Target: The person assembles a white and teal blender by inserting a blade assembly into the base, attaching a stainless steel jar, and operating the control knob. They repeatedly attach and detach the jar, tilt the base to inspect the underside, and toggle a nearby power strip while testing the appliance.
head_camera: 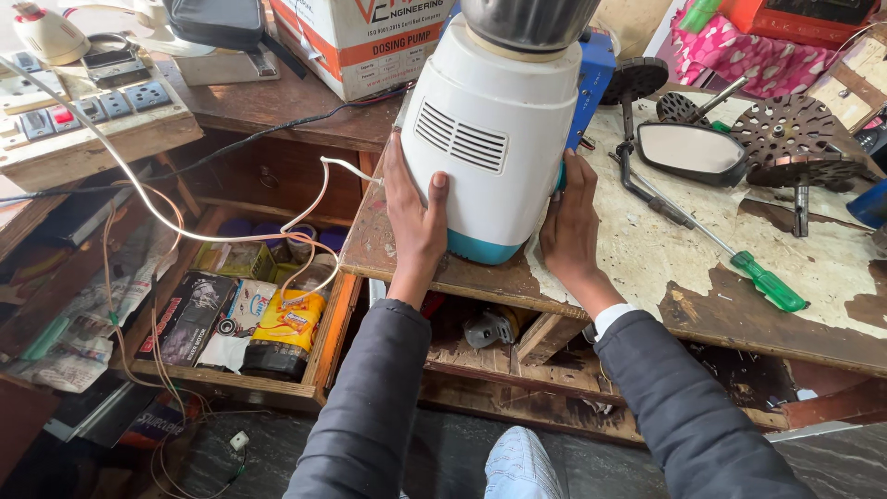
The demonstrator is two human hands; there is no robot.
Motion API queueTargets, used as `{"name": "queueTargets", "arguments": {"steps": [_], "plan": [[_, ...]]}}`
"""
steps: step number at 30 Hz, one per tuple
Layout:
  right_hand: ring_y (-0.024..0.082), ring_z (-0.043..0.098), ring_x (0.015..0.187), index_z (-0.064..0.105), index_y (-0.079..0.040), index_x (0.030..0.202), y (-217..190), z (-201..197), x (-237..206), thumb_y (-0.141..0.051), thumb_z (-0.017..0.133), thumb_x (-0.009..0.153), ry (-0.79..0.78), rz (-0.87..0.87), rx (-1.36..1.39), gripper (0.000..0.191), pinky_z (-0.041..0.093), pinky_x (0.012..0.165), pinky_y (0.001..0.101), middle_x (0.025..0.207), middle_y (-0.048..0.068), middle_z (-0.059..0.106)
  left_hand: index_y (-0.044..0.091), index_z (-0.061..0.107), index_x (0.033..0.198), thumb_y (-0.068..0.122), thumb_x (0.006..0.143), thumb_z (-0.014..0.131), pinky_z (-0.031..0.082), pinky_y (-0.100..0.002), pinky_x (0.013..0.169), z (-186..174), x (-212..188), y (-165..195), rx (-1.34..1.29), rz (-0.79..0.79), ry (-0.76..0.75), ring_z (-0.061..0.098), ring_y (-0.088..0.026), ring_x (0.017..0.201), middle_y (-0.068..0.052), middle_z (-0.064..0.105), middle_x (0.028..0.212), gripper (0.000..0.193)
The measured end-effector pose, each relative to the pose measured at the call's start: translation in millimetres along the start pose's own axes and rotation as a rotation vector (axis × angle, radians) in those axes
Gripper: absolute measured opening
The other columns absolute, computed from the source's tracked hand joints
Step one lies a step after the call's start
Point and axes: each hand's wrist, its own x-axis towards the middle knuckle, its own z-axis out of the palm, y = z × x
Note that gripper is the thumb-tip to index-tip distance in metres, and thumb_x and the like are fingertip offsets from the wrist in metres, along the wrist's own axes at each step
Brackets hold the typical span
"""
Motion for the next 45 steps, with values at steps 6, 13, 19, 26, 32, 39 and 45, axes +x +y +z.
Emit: {"name": "queueTargets", "arguments": {"steps": [6, 13, 19, 26, 32, 39, 45], "plan": [[0.050, 0.060, 0.121, 0.025, -0.001, 0.158, -3.6, 0.2, -0.7, 0.011, 0.042, 0.099, -0.015, 0.013, -0.023, 0.063, 0.058, 0.092, 0.0499, 0.154, 0.025, 0.032, -0.003, 0.023, 0.163, 0.071, 0.103, 0.037, 0.021, -0.051, 0.129, -2.9, -2.9, 3.2, -0.031, -0.022, -0.030, 0.025, -0.042, 0.159, -0.027, 0.029, 0.168, 0.096], [0.042, 0.064, 0.109, 0.029, -0.005, 0.157, -7.6, -2.2, -1.4, 0.008, 0.037, 0.106, -0.012, 0.082, 0.049, 0.054, 0.056, 0.085, 0.0468, 0.139, 0.023, 0.047, -0.002, 0.024, 0.163, 0.068, 0.106, 0.034, 0.019, -0.050, 0.130, -4.1, -5.2, 0.6, -0.051, -0.013, -0.032, 0.024, -0.041, 0.160, -0.026, 0.029, 0.168, 0.091], [0.018, 0.059, 0.066, 0.058, -0.002, 0.131, 3.9, 0.8, 0.2, -0.013, 0.044, 0.112, 0.010, 0.327, 0.209, 0.026, 0.049, 0.064, 0.0334, 0.078, 0.009, 0.062, -0.002, 0.022, 0.163, 0.066, 0.108, 0.032, 0.017, -0.050, 0.130, -5.5, -5.2, 2.7, 0.000, 0.010, -0.033, 0.024, -0.041, 0.159, -0.027, 0.029, 0.168, 0.088], [0.014, 0.050, 0.057, 0.052, 0.000, 0.093, 29.7, 18.1, 1.3, -0.038, 0.039, 0.116, 0.019, 0.461, 0.391, 0.047, 0.041, 0.055, 0.0341, 0.063, 0.007, 0.052, -0.001, 0.022, 0.162, 0.067, 0.107, 0.028, 0.018, -0.051, 0.128, -5.4, -4.7, 1.5, 0.046, 0.005, -0.035, 0.026, -0.042, 0.156, -0.026, 0.030, 0.166, 0.088], [0.018, 0.046, 0.052, 0.053, 0.001, 0.085, 35.9, 31.8, 3.2, -0.036, 0.037, 0.115, 0.120, 0.404, 0.252, 0.050, 0.036, 0.053, 0.0395, 0.059, 0.008, 0.050, -0.001, 0.024, 0.162, 0.067, 0.106, 0.026, 0.011, -0.055, 0.127, -3.2, -6.3, -4.0, 0.158, -0.008, -0.028, 0.026, -0.042, 0.156, -0.027, 0.032, 0.164, 0.088], [0.017, 0.044, 0.052, 0.052, 0.002, 0.083, 36.4, 31.8, 1.9, -0.033, 0.038, 0.116, 0.098, 0.451, 0.303, 0.050, 0.036, 0.052, 0.0386, 0.058, 0.009, 0.049, -0.002, 0.023, 0.162, 0.068, 0.105, 0.025, 0.008, -0.057, 0.127, -1.8, -7.5, -5.6, 0.157, -0.008, -0.038, 0.027, -0.041, 0.156, -0.026, 0.033, 0.164, 0.090], [0.016, 0.045, 0.050, 0.052, 0.002, 0.083, 35.2, 31.5, 3.4, -0.033, 0.037, 0.115, 0.110, 0.400, 0.279, 0.050, 0.035, 0.052, 0.0377, 0.058, 0.008, 0.050, -0.002, 0.022, 0.161, 0.068, 0.105, 0.026, 0.010, -0.055, 0.127, -3.0, -6.7, -3.2, 0.130, -0.014, -0.042, 0.026, -0.042, 0.156, -0.028, 0.031, 0.164, 0.090]]}}
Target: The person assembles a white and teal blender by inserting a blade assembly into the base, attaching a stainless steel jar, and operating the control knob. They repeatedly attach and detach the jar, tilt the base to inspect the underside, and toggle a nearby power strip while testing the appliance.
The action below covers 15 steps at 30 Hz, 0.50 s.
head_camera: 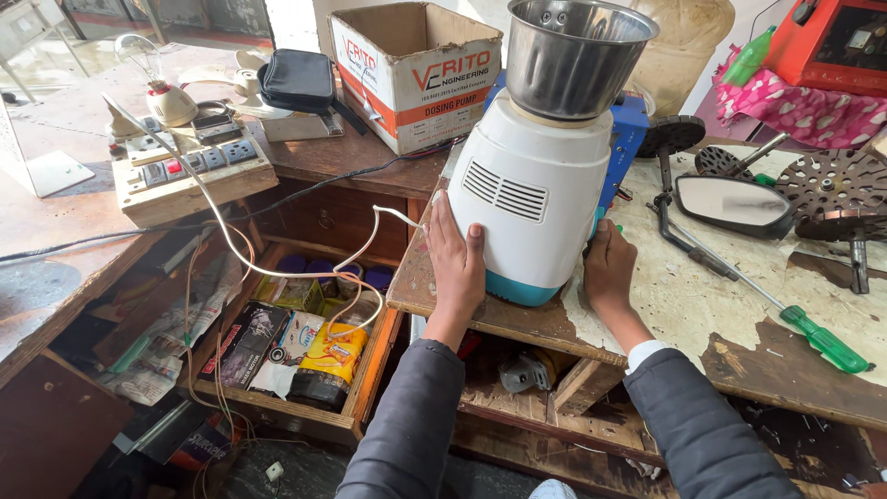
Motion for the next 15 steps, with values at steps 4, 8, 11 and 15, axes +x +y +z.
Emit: {"name": "queueTargets", "arguments": {"steps": [4, 8, 11, 15], "plan": [[0.015, 0.044, 0.052, 0.052, 0.001, 0.081, 0.3, -0.3, -0.5, -0.035, 0.038, 0.115, -0.011, 0.033, 0.025, 0.051, 0.035, 0.051, 0.0367, 0.057, 0.007, 0.049, -0.003, 0.022, 0.161, 0.069, 0.106, 0.025, 0.011, -0.054, 0.128, -0.7, 0.1, 0.5, -0.007, 0.011, -0.006, 0.025, -0.042, 0.156, -0.028, 0.031, 0.164, 0.091], [0.015, 0.041, 0.051, 0.051, 0.000, 0.079, 1.4, -0.8, -0.6, -0.036, 0.037, 0.115, -0.024, 0.038, -0.010, 0.053, 0.033, 0.051, 0.0373, 0.055, 0.008, 0.046, -0.003, 0.021, 0.161, 0.070, 0.104, 0.024, 0.008, -0.055, 0.128, -1.2, 1.5, 1.3, -0.001, -0.008, -0.020, 0.023, -0.041, 0.157, -0.028, 0.029, 0.165, 0.093], [0.015, 0.041, 0.051, 0.050, 0.000, 0.079, 1.8, -1.1, -0.4, -0.036, 0.037, 0.115, -0.021, 0.027, -0.016, 0.053, 0.033, 0.051, 0.0373, 0.056, 0.008, 0.046, -0.003, 0.020, 0.162, 0.070, 0.104, 0.024, 0.007, -0.055, 0.128, -1.7, 1.4, 2.5, -0.006, -0.012, -0.025, 0.022, -0.041, 0.157, -0.028, 0.028, 0.165, 0.093], [0.015, 0.041, 0.052, 0.050, 0.000, 0.079, 1.9, -1.3, -0.5, -0.036, 0.038, 0.115, -0.014, 0.015, -0.006, 0.052, 0.033, 0.051, 0.0369, 0.056, 0.008, 0.046, -0.002, 0.020, 0.162, 0.069, 0.104, 0.024, 0.007, -0.055, 0.128, -2.1, 1.0, 3.4, -0.007, -0.015, -0.024, 0.023, -0.041, 0.157, -0.027, 0.028, 0.165, 0.092]]}}
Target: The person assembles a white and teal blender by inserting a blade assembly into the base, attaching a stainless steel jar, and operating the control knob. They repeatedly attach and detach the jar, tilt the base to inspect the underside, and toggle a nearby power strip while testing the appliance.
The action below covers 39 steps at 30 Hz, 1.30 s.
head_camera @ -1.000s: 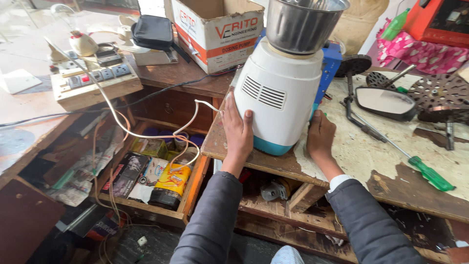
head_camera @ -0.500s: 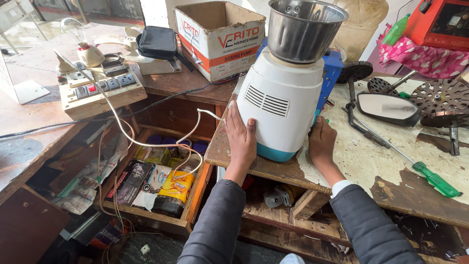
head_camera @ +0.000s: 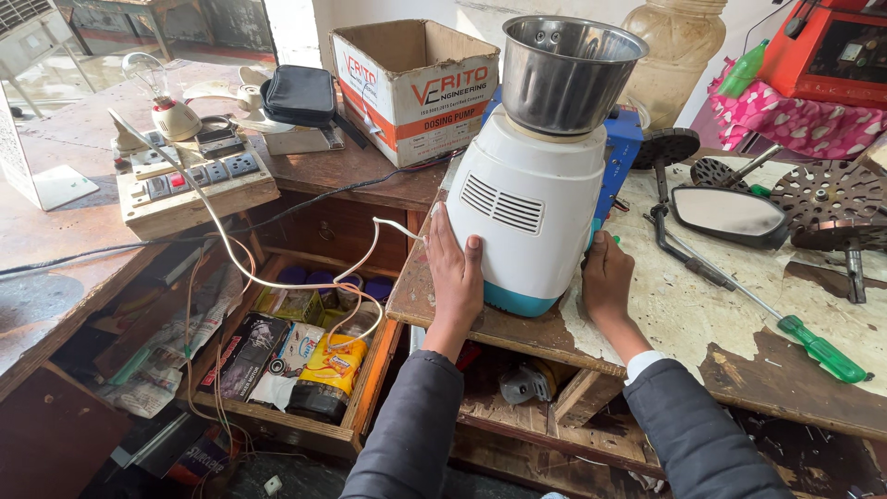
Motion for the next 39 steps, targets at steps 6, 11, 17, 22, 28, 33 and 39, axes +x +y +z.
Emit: {"name": "queueTargets", "arguments": {"steps": [6, 11, 17, 22, 28, 33, 39], "plan": [[0.015, 0.043, 0.052, 0.050, 0.000, 0.081, -2.6, 0.1, -1.0, -0.034, 0.038, 0.116, 0.000, 0.003, 0.019, 0.050, 0.035, 0.051, 0.0365, 0.057, 0.008, 0.047, -0.003, 0.020, 0.162, 0.070, 0.104, 0.024, 0.008, -0.055, 0.128, -0.3, -0.1, 0.0, 0.003, 0.002, 0.002, 0.023, -0.041, 0.157, -0.028, 0.029, 0.164, 0.093], [0.017, 0.054, 0.064, 0.051, 0.001, 0.100, -10.5, -0.4, -1.1, -0.032, 0.037, 0.116, 0.015, -0.062, 0.039, 0.039, 0.043, 0.062, 0.0358, 0.073, 0.011, 0.058, -0.003, 0.021, 0.162, 0.070, 0.104, 0.025, 0.013, -0.054, 0.127, -0.4, -0.5, -0.2, -0.020, 0.003, 0.003, 0.023, -0.042, 0.156, -0.029, 0.028, 0.165, 0.093], [0.023, 0.058, 0.090, 0.053, 0.001, 0.125, -21.8, -2.3, -1.8, -0.026, 0.037, 0.118, 0.040, -0.193, 0.043, 0.033, 0.047, 0.082, 0.0362, 0.102, 0.017, 0.062, 0.001, 0.016, 0.164, 0.065, 0.108, 0.030, 0.014, -0.054, 0.129, -1.4, -11.7, 8.8, 0.132, 0.264, -0.012, 0.016, -0.043, 0.160, -0.030, 0.016, 0.171, 0.087], [0.024, 0.060, 0.088, 0.052, 0.001, 0.125, -26.2, -2.7, -3.8, -0.024, 0.036, 0.117, 0.015, -0.161, 0.085, 0.032, 0.048, 0.081, 0.0364, 0.101, 0.015, 0.063, 0.012, 0.028, 0.164, 0.054, 0.103, 0.052, 0.005, -0.057, 0.132, -0.6, -19.9, 31.8, 0.356, 0.493, -0.081, 0.011, -0.040, 0.163, -0.020, 0.018, 0.173, 0.078], [0.024, 0.061, 0.088, 0.052, 0.002, 0.125, -23.3, -1.7, -1.3, -0.023, 0.036, 0.117, 0.029, -0.188, 0.068, 0.030, 0.048, 0.081, 0.0373, 0.102, 0.017, 0.063, 0.008, 0.026, 0.167, 0.049, 0.107, 0.055, 0.006, -0.056, 0.137, 7.6, 5.7, 46.6, 0.348, 0.442, -0.074, 0.012, -0.038, 0.167, -0.018, 0.019, 0.177, 0.079], [0.023, 0.059, 0.086, 0.052, 0.001, 0.123, -21.5, -1.3, -3.4, -0.023, 0.038, 0.116, 0.025, -0.144, 0.088, 0.029, 0.048, 0.079, 0.0357, 0.099, 0.016, 0.063, 0.001, 0.015, 0.166, 0.053, 0.106, 0.052, 0.008, -0.057, 0.134, 5.0, -3.6, 41.4, 0.150, 0.317, 0.030, 0.013, -0.041, 0.165, -0.025, 0.013, 0.175, 0.087], [0.018, 0.057, 0.080, 0.056, 0.001, 0.118, -13.4, -0.2, -0.9, -0.026, 0.041, 0.115, 0.075, -0.162, 0.042, 0.031, 0.047, 0.073, 0.0349, 0.092, 0.013, 0.061, 0.001, 0.016, 0.166, 0.057, 0.101, 0.054, 0.011, -0.057, 0.132, 0.0, -4.0, 27.3, 0.122, 0.293, 0.047, 0.016, -0.041, 0.164, -0.024, 0.016, 0.174, 0.093]]}}
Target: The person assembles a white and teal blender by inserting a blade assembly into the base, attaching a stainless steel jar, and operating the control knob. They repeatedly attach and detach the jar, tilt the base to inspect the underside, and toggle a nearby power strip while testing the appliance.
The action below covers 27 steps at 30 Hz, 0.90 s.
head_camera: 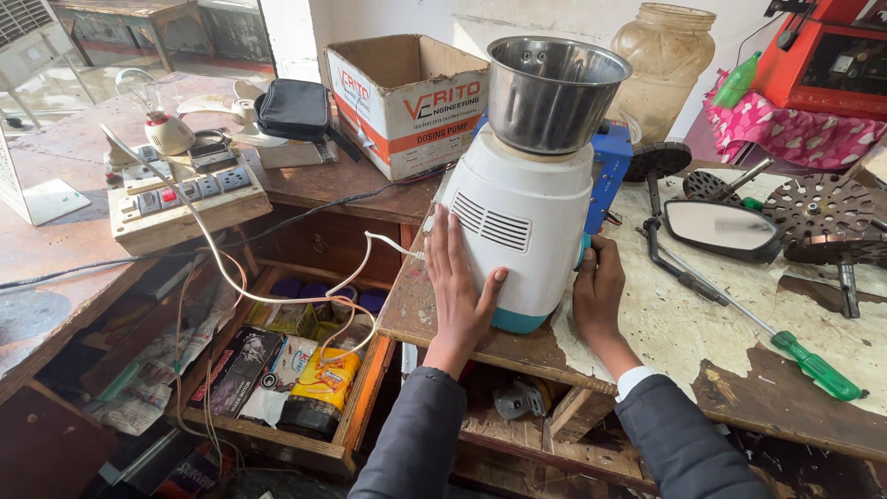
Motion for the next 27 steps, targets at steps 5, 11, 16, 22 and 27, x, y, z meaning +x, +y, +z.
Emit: {"name": "queueTargets", "arguments": {"steps": [5, 11, 16, 22, 27], "plan": [[0.016, 0.052, 0.063, 0.053, 0.001, 0.098, 10.2, 1.0, 0.8, -0.032, 0.044, 0.118, -0.072, 0.315, 0.080, 0.039, 0.043, 0.061, 0.0326, 0.072, 0.013, 0.057, 0.001, 0.015, 0.166, 0.056, 0.103, 0.053, 0.012, -0.056, 0.133, 1.2, -3.4, -3.5, 0.021, 0.021, -0.003, 0.017, -0.041, 0.164, -0.024, 0.016, 0.174, 0.093], [0.010, 0.055, 0.075, 0.057, -0.003, 0.112, 0.0, -6.9, 0.8, -0.026, 0.046, 0.112, -0.108, 0.216, 0.255, 0.026, 0.049, 0.064, 0.0273, 0.095, 0.006, 0.057, 0.001, 0.015, 0.166, 0.057, 0.102, 0.052, 0.014, -0.055, 0.133, 0.8, -2.6, -4.5, 0.018, 0.022, -0.009, 0.019, -0.041, 0.163, -0.024, 0.017, 0.174, 0.092], [0.011, 0.057, 0.091, 0.059, -0.002, 0.124, -8.8, -13.4, 1.5, -0.010, 0.053, 0.110, -0.091, 0.101, 0.185, 0.018, 0.051, 0.073, 0.0272, 0.120, 0.005, 0.052, 0.002, 0.016, 0.166, 0.057, 0.103, 0.053, 0.015, -0.055, 0.133, -0.7, -3.4, -3.1, 0.029, 0.006, -0.016, 0.019, -0.041, 0.163, -0.023, 0.017, 0.174, 0.092], [0.013, 0.054, 0.092, 0.057, -0.001, 0.124, -6.4, -10.2, 1.6, 0.005, 0.047, 0.105, -0.049, 0.040, 0.170, 0.022, 0.048, 0.075, 0.0286, 0.119, 0.007, 0.051, 0.001, 0.015, 0.166, 0.055, 0.103, 0.054, 0.014, -0.056, 0.133, -0.8, -3.7, -3.1, 0.019, 0.022, -0.016, 0.020, -0.041, 0.163, -0.024, 0.016, 0.175, 0.091], [0.015, 0.055, 0.088, 0.057, -0.001, 0.122, -10.8, -10.8, 0.7, 0.003, 0.048, 0.107, -0.052, 0.032, 0.061, 0.018, 0.049, 0.075, 0.0310, 0.116, 0.009, 0.052, 0.001, 0.016, 0.166, 0.055, 0.103, 0.054, 0.014, -0.056, 0.133, -1.5, -3.6, -2.0, 0.015, 0.009, -0.017, 0.019, -0.041, 0.163, -0.024, 0.016, 0.174, 0.091]]}}
